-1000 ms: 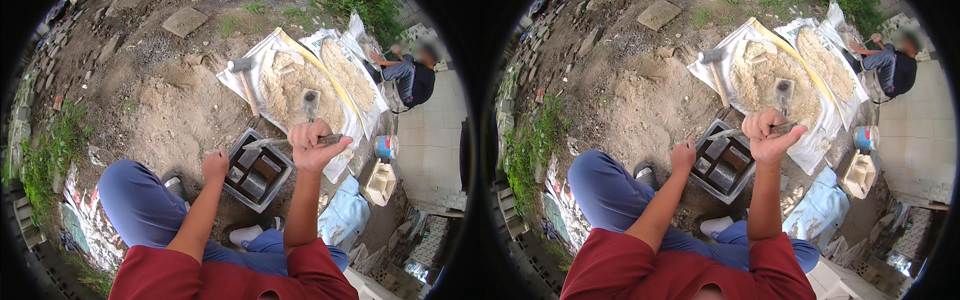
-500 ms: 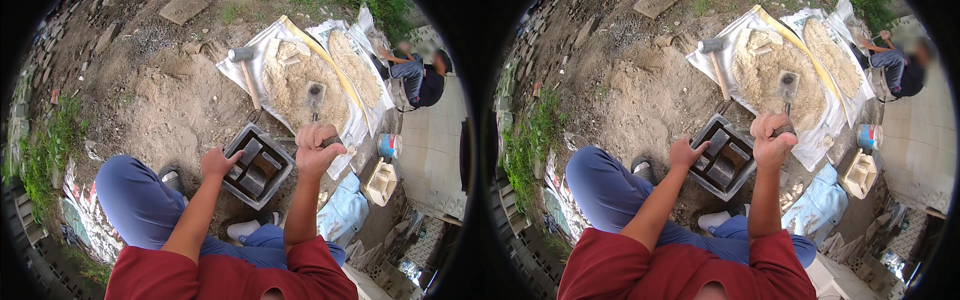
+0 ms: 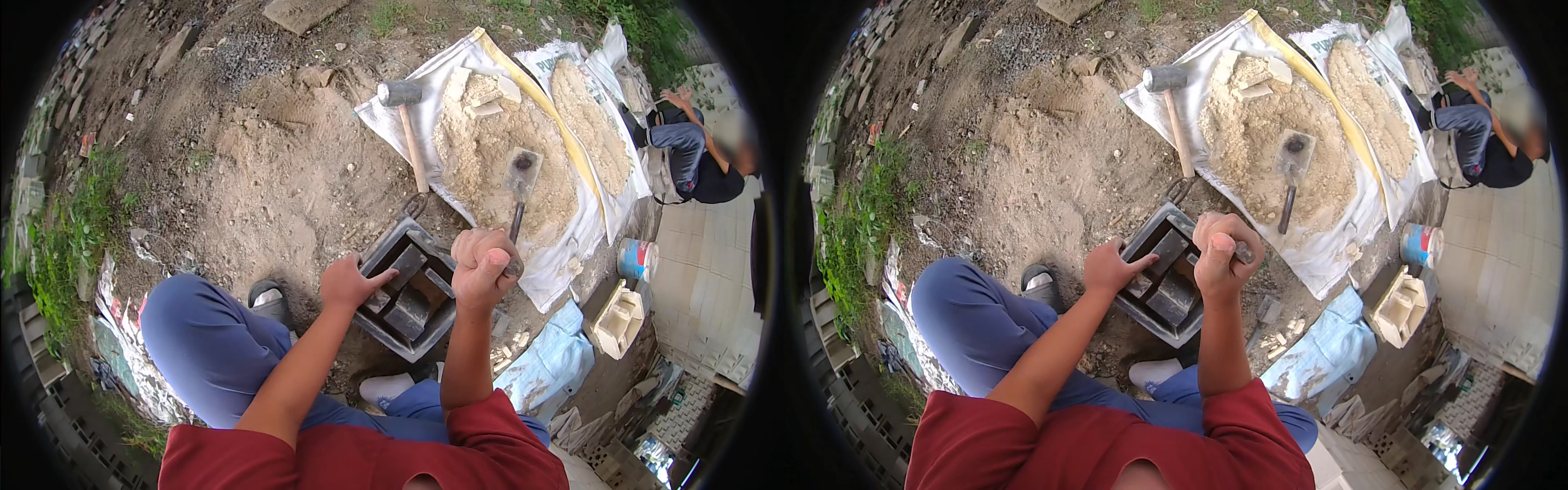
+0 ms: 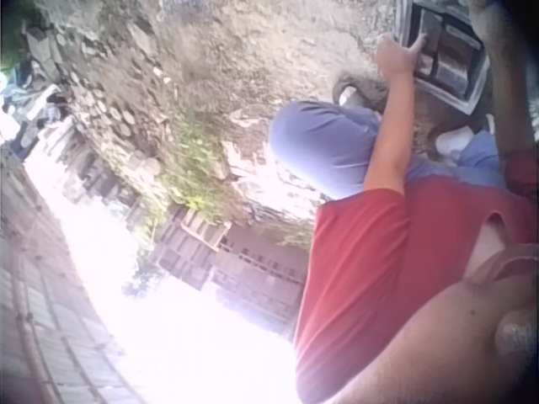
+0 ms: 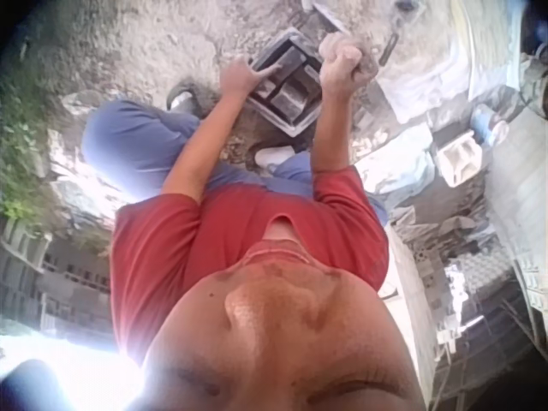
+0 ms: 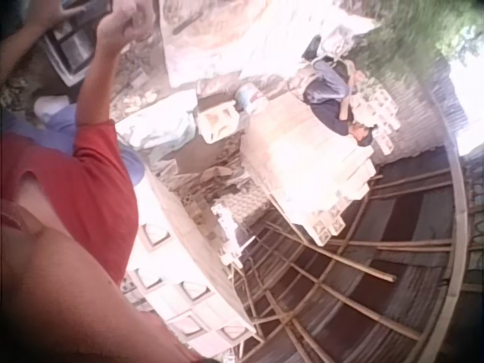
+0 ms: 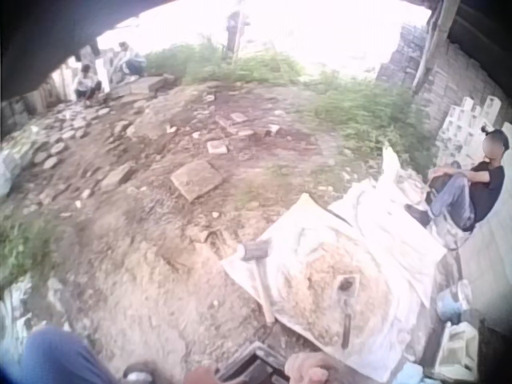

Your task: The person cleans the interior grooves of a square construction mold and fills it with pieces of material.

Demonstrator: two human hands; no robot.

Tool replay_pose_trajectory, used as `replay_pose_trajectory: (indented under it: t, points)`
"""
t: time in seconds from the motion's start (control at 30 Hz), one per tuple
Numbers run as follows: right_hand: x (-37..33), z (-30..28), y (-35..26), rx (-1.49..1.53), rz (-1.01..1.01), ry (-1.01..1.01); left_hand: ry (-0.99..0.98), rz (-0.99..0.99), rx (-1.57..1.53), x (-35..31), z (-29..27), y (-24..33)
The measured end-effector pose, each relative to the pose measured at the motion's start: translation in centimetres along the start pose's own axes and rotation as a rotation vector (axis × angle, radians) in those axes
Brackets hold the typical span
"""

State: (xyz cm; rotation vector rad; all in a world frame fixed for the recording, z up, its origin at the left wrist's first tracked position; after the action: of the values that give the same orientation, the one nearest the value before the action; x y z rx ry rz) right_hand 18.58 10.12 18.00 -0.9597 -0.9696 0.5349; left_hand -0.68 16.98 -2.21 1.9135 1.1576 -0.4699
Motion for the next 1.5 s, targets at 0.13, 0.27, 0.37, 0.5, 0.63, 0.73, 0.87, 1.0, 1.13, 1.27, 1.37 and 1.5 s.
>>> replay_pose_trajectory:
  t: [0.13,0.27,0.37,0.5,0.63,0.73,0.87,1.0,1.13,1.27,1.37,1.5]
  points:
    - [-3.0,-2.1,6.0,-0.182,0.252,0.155,-0.05,0.0,-0.022,-0.1,0.2,0.8]
    - [-2.6,-1.7,6.1,-0.187,0.248,0.087,-0.047,-0.01,-0.04,-0.2,-0.1,0.2]
    - [-1.9,-1.4,4.7,-0.111,0.252,0.108,-0.024,-0.01,-0.016,0.0,0.1,-0.5]
    - [-2.2,-1.5,3.1,-0.102,0.209,0.123,-0.033,0.017,-0.005,0.3,0.6,0.3]
    - [-3.8,-1.5,4.9,-0.181,0.215,0.107,-0.045,-0.004,-0.017,0.4,0.8,-0.1]
    - [-3.2,-1.1,3.9,-0.155,0.283,0.117,-0.042,-0.029,-0.013,0.2,0.7,-0.8]
    - [-3.2,-0.9,1.2,-0.071,0.089,0.072,-0.047,-0.021,-0.036,0.1,0.3,-0.4]
    - [-5.6,-2.4,4.4,-0.173,0.103,0.078,-0.064,-0.014,-0.02,0.1,0.4,-0.1]
    - [-4.0,-1.7,3.8,-0.184,0.19,0.046,-0.016,-0.023,-0.026,0.0,0.2,-0.7]
    - [-3.6,-0.8,1.1,-0.183,0.078,-0.032,-0.006,-0.012,-0.032,0.0,0.3,-0.6]
    - [-5.7,-3.0,5.0,-0.325,0.124,0.051,-0.015,0.007,-0.038,0.4,0.4,0.4]
    - [-4.9,-3.5,5.8,-0.104,0.218,0.025,-0.039,-0.025,-0.015,-0.1,0.3,0.2]
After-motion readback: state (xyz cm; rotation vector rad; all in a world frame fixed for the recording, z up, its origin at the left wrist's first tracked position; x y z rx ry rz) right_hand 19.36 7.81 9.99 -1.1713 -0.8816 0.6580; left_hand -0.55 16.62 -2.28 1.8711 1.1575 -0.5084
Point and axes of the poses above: each hand's wrist, its own x-axis towards the middle knuckle, its own z-axis out of the palm, y = z × x, the point moved 8 cm from there along x, towards the middle knuckle, and after that the axes turned 15 degrees about -y, right-handed, at the moved point
